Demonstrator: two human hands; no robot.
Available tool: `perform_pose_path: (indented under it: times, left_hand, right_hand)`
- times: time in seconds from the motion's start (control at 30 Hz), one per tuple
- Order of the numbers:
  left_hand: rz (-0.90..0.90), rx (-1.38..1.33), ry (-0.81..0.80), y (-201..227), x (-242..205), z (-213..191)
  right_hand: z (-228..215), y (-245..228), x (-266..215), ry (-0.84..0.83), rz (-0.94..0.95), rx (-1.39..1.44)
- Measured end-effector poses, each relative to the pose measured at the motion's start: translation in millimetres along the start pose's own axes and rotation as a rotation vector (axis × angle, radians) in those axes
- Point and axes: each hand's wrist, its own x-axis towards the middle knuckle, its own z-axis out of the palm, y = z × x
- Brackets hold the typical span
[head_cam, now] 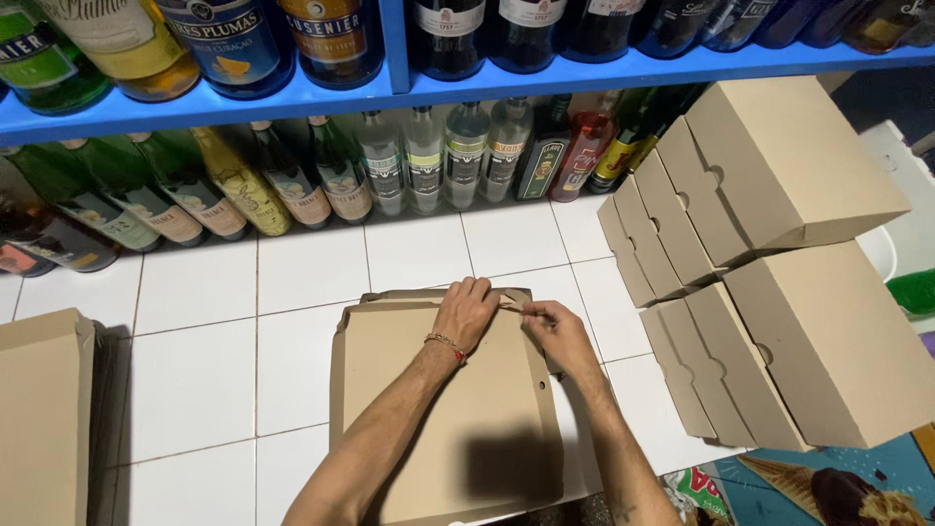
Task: The person assembles flat cardboard boxes by folding and interlocking the flaps. They repeatedly pick up a flat piece, fold the sides, and lock the tabs to form a box, then place the finished box on a stack.
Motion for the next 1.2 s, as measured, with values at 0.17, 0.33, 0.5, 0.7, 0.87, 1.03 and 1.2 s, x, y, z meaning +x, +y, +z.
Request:
perform_pose_path:
  times: [0.17,0.33,0.5,0.7,0.87,1.03,1.2]
  left_hand:
    - [0.007,-0.052,0.114,3,-4,-14]
    - [-0.008,-0.131,0.144,6,-7,-45]
    - [-0.015,-0.138,0.213,5,-8,-51]
    - [-0.018,-0.15,0.218,9,0,-56]
    - [-0.005,-0.185,0.237,17,1,-69]
    - [-0.001,-0.182,0.236,22,4,-82]
    - [-0.019,-0.192,0.186,17,7,-75]
  right_hand:
    - [-5,-8,4,0.07,-0.082,-0.195]
    - [-8,-7,16,0.129,-0.14,-0.209]
    - [-8,-3,13,0.2,-0.236,-0.126]
    - [-6,16,23,0.286,-0.352,-0.162]
    - [-7,12,20,0.236,-0.372,-0.275]
    - [-10,-8,12,0.169,-0.364,-0.43]
    - [-15,-22,7,0.1,-0.283,-0.382]
